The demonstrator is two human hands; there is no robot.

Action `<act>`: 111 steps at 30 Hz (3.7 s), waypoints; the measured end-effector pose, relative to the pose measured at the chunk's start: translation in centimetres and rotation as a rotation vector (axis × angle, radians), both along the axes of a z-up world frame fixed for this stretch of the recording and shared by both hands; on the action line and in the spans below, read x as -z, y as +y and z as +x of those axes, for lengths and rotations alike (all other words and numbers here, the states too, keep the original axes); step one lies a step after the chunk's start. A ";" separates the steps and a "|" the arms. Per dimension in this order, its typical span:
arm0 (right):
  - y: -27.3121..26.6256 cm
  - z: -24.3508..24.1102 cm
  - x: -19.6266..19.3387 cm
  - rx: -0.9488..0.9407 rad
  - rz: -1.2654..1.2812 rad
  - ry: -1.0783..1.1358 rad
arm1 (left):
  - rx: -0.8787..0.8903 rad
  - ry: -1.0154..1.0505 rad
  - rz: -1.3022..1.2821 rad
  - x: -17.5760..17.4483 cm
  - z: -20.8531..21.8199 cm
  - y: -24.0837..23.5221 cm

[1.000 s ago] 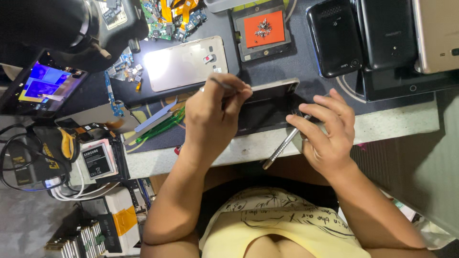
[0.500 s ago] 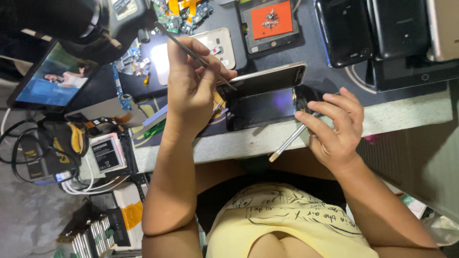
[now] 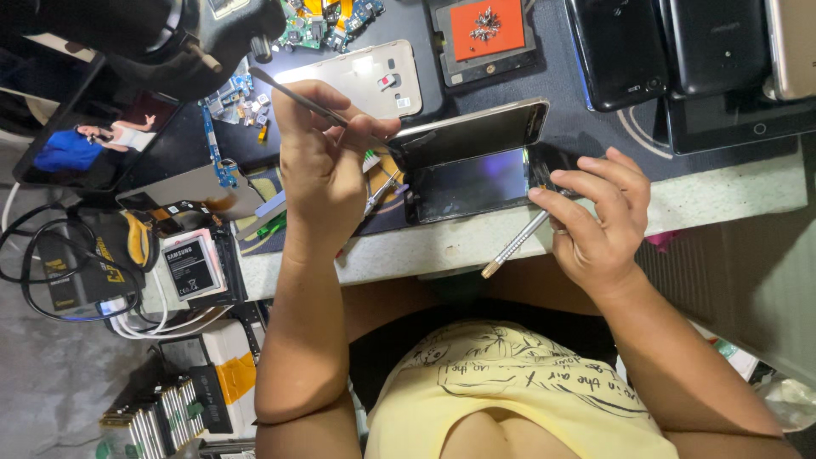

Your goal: The person disassembles a smartphone by prying open the casing and removing internal components. They use a metal spudger and tweezers to separate parts and manipulate small connectors inside the device.

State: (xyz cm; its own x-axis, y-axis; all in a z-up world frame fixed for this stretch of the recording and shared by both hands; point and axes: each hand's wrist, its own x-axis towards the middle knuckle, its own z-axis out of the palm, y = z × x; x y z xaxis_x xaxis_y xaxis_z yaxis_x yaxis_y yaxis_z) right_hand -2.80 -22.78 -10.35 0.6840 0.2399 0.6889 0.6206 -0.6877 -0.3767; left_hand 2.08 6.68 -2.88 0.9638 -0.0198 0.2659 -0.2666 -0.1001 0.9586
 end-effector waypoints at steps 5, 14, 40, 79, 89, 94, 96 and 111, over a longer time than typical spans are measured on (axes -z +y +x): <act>-0.1 0.0 0.0 0.003 -0.012 -0.010 | 0.007 -0.066 -0.029 0.5 -0.6 -0.1; -0.3 -0.2 0.2 0.016 -0.033 -0.015 | -0.010 -0.157 0.023 0.7 -1.5 -0.7; 0.3 2.1 -1.5 0.027 -0.070 -0.020 | -0.034 -0.238 -0.086 0.6 -4.0 -0.2; -0.3 2.2 -3.1 -0.068 -0.061 -0.062 | -0.199 0.054 0.198 -0.2 -6.6 -2.3; -0.6 0.7 -1.6 -0.109 -0.131 -0.033 | -0.183 0.056 0.347 1.4 -8.7 -2.2; -0.4 0.4 -2.1 -0.138 -0.191 0.021 | -0.161 0.023 0.358 1.4 -8.6 -2.2; -0.5 0.2 -2.2 -0.151 -0.182 0.061 | -0.158 0.049 0.331 1.2 -8.6 -2.2; 1.1 -4.0 -4.0 -0.208 0.396 0.622 | 0.176 -0.465 0.588 0.0 -8.3 -4.9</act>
State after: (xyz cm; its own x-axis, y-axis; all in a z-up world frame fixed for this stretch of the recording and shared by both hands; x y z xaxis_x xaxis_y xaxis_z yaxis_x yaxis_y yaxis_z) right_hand -6.77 -21.70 -6.36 0.9418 0.2213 0.2529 0.3152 -0.3210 -0.8931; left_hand -6.20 1.76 -2.90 0.7252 -0.4256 0.5413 -0.6880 -0.4773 0.5466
